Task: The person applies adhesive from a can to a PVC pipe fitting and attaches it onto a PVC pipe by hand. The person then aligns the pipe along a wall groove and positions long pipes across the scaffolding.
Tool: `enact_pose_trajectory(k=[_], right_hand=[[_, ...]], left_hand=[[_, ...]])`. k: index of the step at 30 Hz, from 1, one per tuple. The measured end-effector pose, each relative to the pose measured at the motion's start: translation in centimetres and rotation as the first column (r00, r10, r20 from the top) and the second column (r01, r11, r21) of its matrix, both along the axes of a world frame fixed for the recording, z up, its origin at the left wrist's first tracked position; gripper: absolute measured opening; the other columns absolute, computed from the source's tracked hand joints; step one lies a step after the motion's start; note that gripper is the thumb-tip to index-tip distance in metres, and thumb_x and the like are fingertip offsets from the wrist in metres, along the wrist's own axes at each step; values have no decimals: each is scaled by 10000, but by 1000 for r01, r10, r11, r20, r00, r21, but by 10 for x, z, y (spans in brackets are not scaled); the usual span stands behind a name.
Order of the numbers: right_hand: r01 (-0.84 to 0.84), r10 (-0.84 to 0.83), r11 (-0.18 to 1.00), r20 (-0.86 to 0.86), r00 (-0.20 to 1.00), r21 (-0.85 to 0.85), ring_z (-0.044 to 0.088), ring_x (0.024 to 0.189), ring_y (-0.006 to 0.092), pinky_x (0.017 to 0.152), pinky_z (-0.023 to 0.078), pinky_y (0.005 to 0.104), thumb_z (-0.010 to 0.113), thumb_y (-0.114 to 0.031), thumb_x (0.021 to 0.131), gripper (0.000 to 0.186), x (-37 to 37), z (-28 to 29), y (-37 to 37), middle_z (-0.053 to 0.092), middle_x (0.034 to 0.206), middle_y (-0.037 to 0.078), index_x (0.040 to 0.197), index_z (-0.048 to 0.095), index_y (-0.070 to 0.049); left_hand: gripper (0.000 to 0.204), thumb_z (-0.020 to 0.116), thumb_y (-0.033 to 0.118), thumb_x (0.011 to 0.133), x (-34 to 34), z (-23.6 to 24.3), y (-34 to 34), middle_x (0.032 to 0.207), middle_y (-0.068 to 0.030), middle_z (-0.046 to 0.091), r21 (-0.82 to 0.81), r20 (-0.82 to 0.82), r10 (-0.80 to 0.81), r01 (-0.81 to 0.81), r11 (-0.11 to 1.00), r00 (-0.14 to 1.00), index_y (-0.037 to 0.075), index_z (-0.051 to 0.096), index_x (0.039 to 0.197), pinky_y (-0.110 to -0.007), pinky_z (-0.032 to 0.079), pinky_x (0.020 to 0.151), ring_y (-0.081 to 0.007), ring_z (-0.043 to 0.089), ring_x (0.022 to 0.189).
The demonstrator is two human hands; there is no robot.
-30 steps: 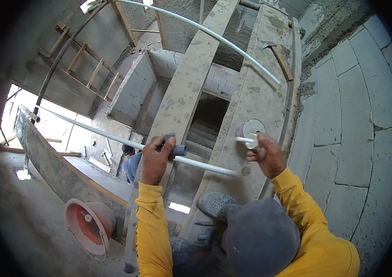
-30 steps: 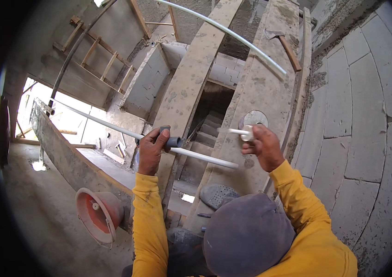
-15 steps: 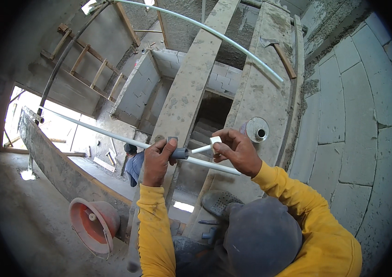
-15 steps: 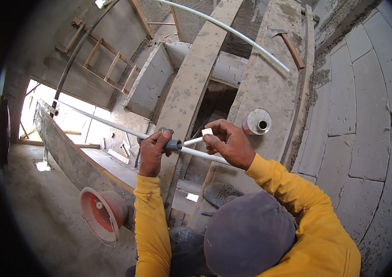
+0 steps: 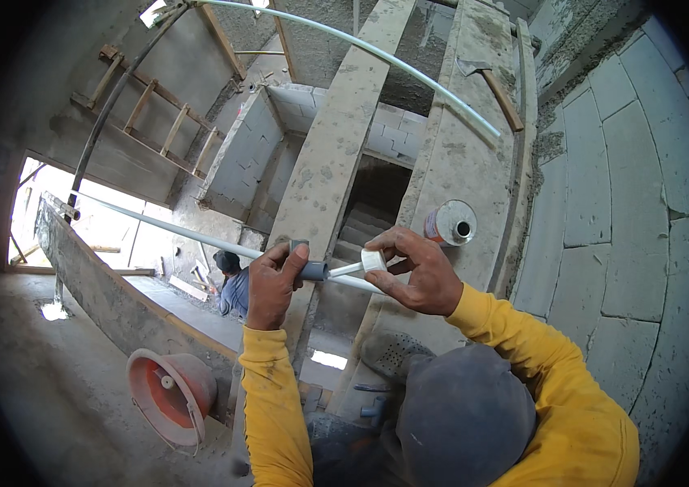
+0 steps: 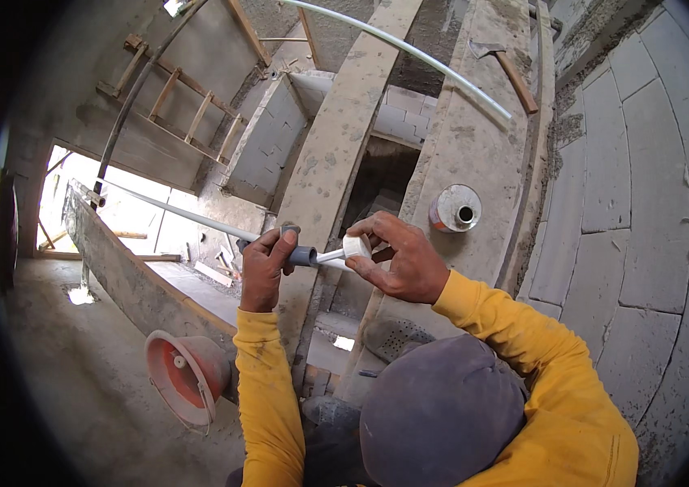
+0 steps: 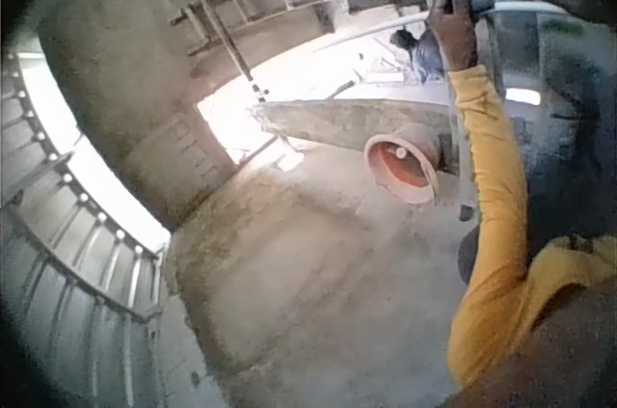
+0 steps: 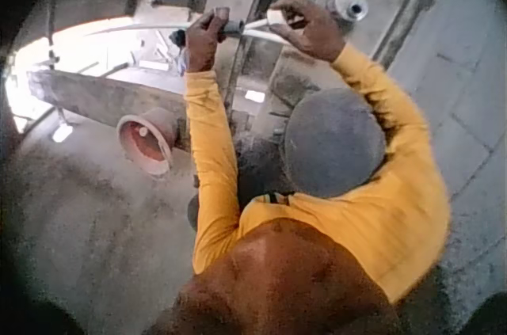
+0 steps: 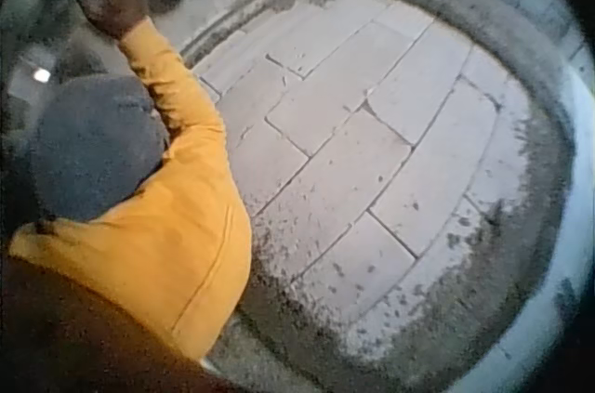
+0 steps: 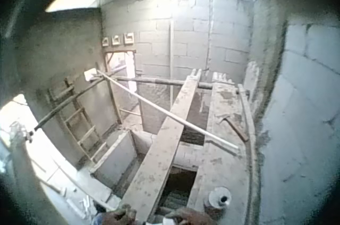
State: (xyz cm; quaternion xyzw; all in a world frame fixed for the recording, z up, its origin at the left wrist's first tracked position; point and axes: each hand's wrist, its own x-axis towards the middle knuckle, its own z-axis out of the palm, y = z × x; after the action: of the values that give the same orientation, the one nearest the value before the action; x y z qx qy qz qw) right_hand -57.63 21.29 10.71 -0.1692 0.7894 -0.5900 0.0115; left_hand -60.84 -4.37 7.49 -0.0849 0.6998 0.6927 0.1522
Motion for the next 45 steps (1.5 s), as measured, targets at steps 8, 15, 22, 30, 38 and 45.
enact_pose_trajectory(k=[8,15,22,30,38,45], right_hand=[[108,-104,994,109,989,-31,670,858,177,748,602,307,785,-198,870,357,2,0,-3,610,990,99,1113,615,1],[103,-102,994,-78,992,18,662,834,198,719,600,310,785,-182,860,341,-5,-1,-3,590,992,100,1111,617,-24],[15,17,985,-186,982,170,650,794,233,703,624,320,783,-160,839,327,-3,9,-3,558,974,99,1093,623,-32],[28,-28,1000,-46,999,-13,660,839,200,708,627,319,797,-149,822,329,-9,6,-1,593,975,96,1081,628,-34],[-59,76,996,-286,955,68,671,890,279,780,580,354,802,-75,792,349,-9,3,-4,615,1063,108,1091,622,-59],[-129,195,962,-271,943,240,660,856,297,739,574,370,801,-97,785,343,-6,14,-4,588,1013,116,1077,624,-66]], left_hand=[[453,799,252,890,2,0,-6,861,-18,631,47,-104,-20,25,999,994,-51,643,1188,-213,453,627,-77,553,710],[366,753,55,887,2,10,-6,1063,-70,667,-14,-191,-68,66,998,979,-23,632,1223,-262,517,893,-120,630,969],[347,713,9,881,0,9,-4,1101,-77,672,-85,-295,-97,74,994,951,-14,634,1218,-275,498,929,-138,629,998],[386,713,135,929,1,11,-9,937,-43,639,-46,-125,-90,85,995,988,-44,623,1259,-236,513,729,-99,601,791],[404,690,299,949,1,9,-9,733,-10,602,22,84,-26,25,999,996,-65,686,1126,-199,385,499,-60,479,553],[345,696,294,940,0,10,-9,643,14,543,19,173,15,-19,1000,985,-45,725,993,-206,310,441,-54,423,472]])
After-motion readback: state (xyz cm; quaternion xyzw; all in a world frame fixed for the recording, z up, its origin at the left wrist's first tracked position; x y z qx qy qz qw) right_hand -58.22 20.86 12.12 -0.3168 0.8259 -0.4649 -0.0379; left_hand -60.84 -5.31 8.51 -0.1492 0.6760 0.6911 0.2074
